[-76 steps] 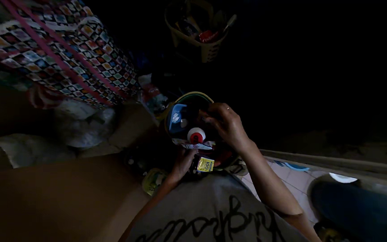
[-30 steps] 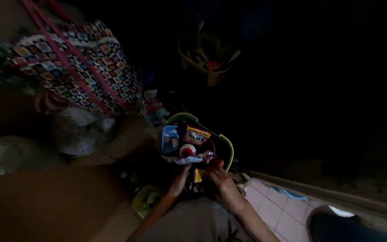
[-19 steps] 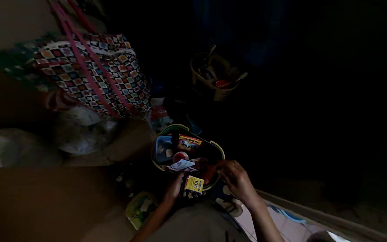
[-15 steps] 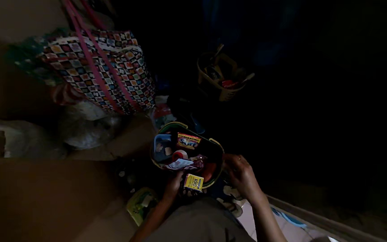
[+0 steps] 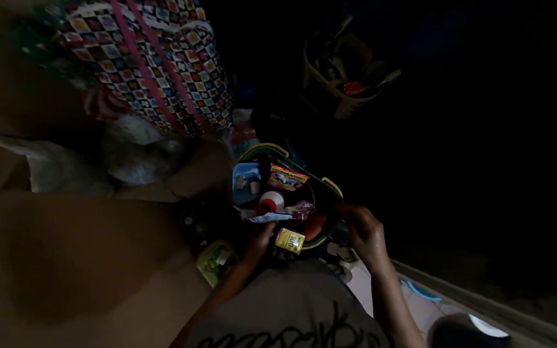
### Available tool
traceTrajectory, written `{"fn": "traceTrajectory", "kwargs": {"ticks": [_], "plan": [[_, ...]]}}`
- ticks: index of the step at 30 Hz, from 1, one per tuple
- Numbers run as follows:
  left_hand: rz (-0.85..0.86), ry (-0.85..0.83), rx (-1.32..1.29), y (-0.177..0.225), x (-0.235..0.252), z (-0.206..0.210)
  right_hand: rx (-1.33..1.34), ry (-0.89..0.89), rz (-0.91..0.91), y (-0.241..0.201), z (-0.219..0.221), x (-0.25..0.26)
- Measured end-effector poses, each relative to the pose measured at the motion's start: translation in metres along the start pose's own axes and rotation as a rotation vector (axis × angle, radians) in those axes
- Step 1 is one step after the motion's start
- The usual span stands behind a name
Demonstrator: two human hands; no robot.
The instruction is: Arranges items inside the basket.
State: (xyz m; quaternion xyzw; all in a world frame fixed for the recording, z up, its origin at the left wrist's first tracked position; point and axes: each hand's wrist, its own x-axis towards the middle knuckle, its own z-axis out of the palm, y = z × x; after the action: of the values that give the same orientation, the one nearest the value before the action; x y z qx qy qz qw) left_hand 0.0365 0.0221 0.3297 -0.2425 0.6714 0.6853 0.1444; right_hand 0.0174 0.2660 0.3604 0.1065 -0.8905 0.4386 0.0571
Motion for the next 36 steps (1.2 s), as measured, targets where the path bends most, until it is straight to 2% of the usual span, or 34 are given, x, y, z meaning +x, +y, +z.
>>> {"fn": "traceTrajectory", "kwargs": {"ticks": [4,13,21,27,31,33,35,36], "plan": [[-0.025,-0.014,-0.014,0.004,0.005,0.005,-0.006,0.025,0.023,0.000,0.001,-0.006],[-0.139,-0.067,0.121,0.015,0.013,0.011,-0.040,-0.057,0.085,-0.009,0.011,-0.017],[-0.197,0.005,0.097,0.007,0.020,-0.010,-0.125,-0.031,0.151,-0.003,-0.001,-0.022],[-0.230,-0.020,0.162,-0.002,0.021,-0.031,-0.138,-0.019,0.204,-0.003,-0.006,-0.017],[-0.266,0.012,0.103,-0.004,0.018,-0.032,-0.189,-0.032,0.131,-0.004,-0.021,0.019],[-0.223,-0.005,0.031,-0.001,0.012,-0.031,-0.207,-0.052,0.088,-0.006,-0.034,0.053],[-0.275,0.007,0.013,0.038,-0.003,-0.017,-0.205,-0.059,0.032,-0.008,-0.044,0.095],[-0.392,0.022,0.048,0.075,-0.011,-0.005,-0.198,-0.061,0.020,-0.010,-0.048,0.119]]}}
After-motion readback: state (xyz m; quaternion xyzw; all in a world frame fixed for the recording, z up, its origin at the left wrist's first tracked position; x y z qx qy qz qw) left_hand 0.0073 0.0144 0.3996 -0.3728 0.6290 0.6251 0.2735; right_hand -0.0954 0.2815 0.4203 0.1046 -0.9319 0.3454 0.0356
